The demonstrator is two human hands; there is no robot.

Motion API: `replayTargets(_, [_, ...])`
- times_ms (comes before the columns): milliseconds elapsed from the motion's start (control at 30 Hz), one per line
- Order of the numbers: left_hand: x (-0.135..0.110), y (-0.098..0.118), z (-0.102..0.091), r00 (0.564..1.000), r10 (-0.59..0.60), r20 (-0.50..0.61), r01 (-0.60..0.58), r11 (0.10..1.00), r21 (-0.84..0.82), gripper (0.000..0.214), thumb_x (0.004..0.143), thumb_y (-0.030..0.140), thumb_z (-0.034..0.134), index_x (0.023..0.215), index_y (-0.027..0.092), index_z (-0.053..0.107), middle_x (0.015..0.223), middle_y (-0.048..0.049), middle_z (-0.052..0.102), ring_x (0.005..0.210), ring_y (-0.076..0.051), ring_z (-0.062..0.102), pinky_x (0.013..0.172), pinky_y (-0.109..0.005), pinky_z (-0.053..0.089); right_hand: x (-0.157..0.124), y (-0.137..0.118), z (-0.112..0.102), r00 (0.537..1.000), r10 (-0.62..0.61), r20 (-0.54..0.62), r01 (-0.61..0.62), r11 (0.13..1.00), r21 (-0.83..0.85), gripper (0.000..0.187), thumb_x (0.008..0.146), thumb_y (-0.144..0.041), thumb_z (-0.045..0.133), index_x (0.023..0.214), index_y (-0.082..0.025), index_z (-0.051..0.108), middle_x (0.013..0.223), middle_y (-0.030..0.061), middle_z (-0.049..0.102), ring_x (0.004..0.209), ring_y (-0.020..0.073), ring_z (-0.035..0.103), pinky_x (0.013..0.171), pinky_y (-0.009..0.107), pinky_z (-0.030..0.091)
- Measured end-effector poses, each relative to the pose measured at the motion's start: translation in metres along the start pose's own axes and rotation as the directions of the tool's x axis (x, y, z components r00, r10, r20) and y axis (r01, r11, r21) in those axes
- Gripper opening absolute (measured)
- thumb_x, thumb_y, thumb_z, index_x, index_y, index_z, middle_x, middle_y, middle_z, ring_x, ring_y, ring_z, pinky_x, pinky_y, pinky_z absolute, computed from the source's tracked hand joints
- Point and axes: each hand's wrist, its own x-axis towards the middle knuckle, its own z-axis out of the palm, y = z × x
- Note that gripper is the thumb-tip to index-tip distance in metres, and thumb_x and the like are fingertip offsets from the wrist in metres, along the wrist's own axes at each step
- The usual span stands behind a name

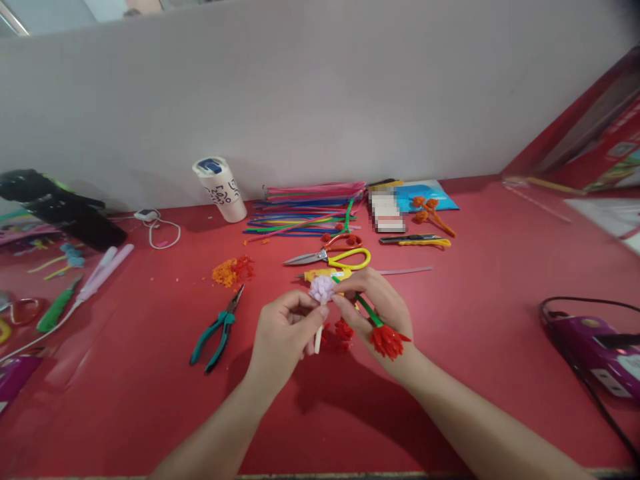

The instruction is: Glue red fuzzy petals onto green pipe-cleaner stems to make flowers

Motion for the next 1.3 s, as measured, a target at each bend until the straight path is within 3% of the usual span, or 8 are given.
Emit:
replayTargets(133, [0.0,-0.002,0.0,1.0,0.0,0.02,0.001,0.998,-0.058,0.023,0.072,0.035,0.065,0.061,0.017,0.055,0.032,0.0066,0.045,0.026,-0.005,0.036,0.029,-0.014,0.023,0.0,0.0,0.0,0.999,0.035,0.005,-0.035,0.999,0.016,0.008,0.085,-0.018,0.054,0.081,-0.024,0.058,0.074,0.0005,0.058,0.069,0.0146,0.055,0.066,0.03,0.045])
replayTargets(300, [-0.001,0.001,0.001,1.0,0.001,0.011,-0.001,1.0,-0.02,0.021,0.071,0.032,0.064,0.06,0.018,0.053,0.031,0.0072,0.044,0.027,-0.005,0.036,0.03,-0.015,0.023,0.0,0.0,-0.001,1.0,-0.004,0.007,0.004,1.0,-0.031,0.009,0.081,-0.015,0.058,0.085,-0.023,0.056,0.069,-0.0018,0.052,0.063,0.0133,0.051,0.059,0.027,0.042])
replayTargets(433, [-0.003,0.005,0.002,0.999,0.051,-0.003,-0.05,0.998,0.049,0.018,0.071,0.028,0.064,0.059,0.019,0.053,0.034,0.0075,0.045,0.03,-0.006,0.038,0.034,-0.016,0.027,-0.001,0.0,-0.002,0.999,0.006,0.045,-0.004,0.999,-0.036,0.007,0.083,-0.017,0.055,0.084,-0.023,0.056,0.071,-0.0008,0.053,0.065,0.0138,0.052,0.06,0.028,0.042])
replayTargets(600, [-0.003,0.003,0.002,0.985,0.161,-0.058,-0.154,0.982,0.112,0.015,0.069,0.024,0.064,0.058,0.019,0.055,0.041,0.0068,0.044,0.037,-0.007,0.04,0.04,-0.018,0.03,0.0,-0.003,-0.002,0.999,0.05,0.009,-0.05,0.998,-0.032,0.006,0.082,-0.017,0.055,0.083,-0.023,0.057,0.068,-0.0012,0.053,0.061,0.0132,0.052,0.059,0.027,0.042])
replayTargets(767, [-0.003,-0.002,0.0,0.935,0.338,-0.106,-0.29,0.903,0.318,0.017,0.072,0.024,0.062,0.056,0.019,0.056,0.049,0.0048,0.045,0.046,-0.009,0.039,0.048,-0.02,0.032,0.002,-0.001,-0.001,1.0,-0.024,-0.006,0.024,0.997,-0.077,0.007,0.08,-0.018,0.057,0.084,-0.024,0.055,0.066,-0.0022,0.05,0.059,0.0131,0.05,0.057,0.027,0.042])
replayTargets(967, [-0.004,-0.006,-0.001,0.893,0.446,-0.062,-0.38,0.819,0.429,0.018,0.075,0.02,0.058,0.058,0.02,0.053,0.053,0.0043,0.046,0.048,-0.01,0.041,0.051,-0.021,0.032,-0.003,0.002,0.001,0.991,-0.13,0.024,0.132,0.99,-0.054,0.015,0.079,-0.012,0.059,0.088,-0.023,0.054,0.074,0.0012,0.056,0.068,0.0154,0.053,0.06,0.028,0.043])
replayTargets(1300, [0.003,-0.014,-0.006,0.743,0.666,-0.064,-0.539,0.653,0.533,0.014,0.078,0.013,0.056,0.065,0.02,0.057,0.069,-0.0004,0.053,0.062,-0.013,0.049,0.058,-0.022,0.038,-0.004,-0.002,-0.002,0.984,-0.177,-0.018,0.176,0.983,-0.057,0.023,0.076,-0.008,0.059,0.093,-0.023,0.055,0.076,0.0025,0.06,0.067,0.0156,0.055,0.061,0.03,0.046])
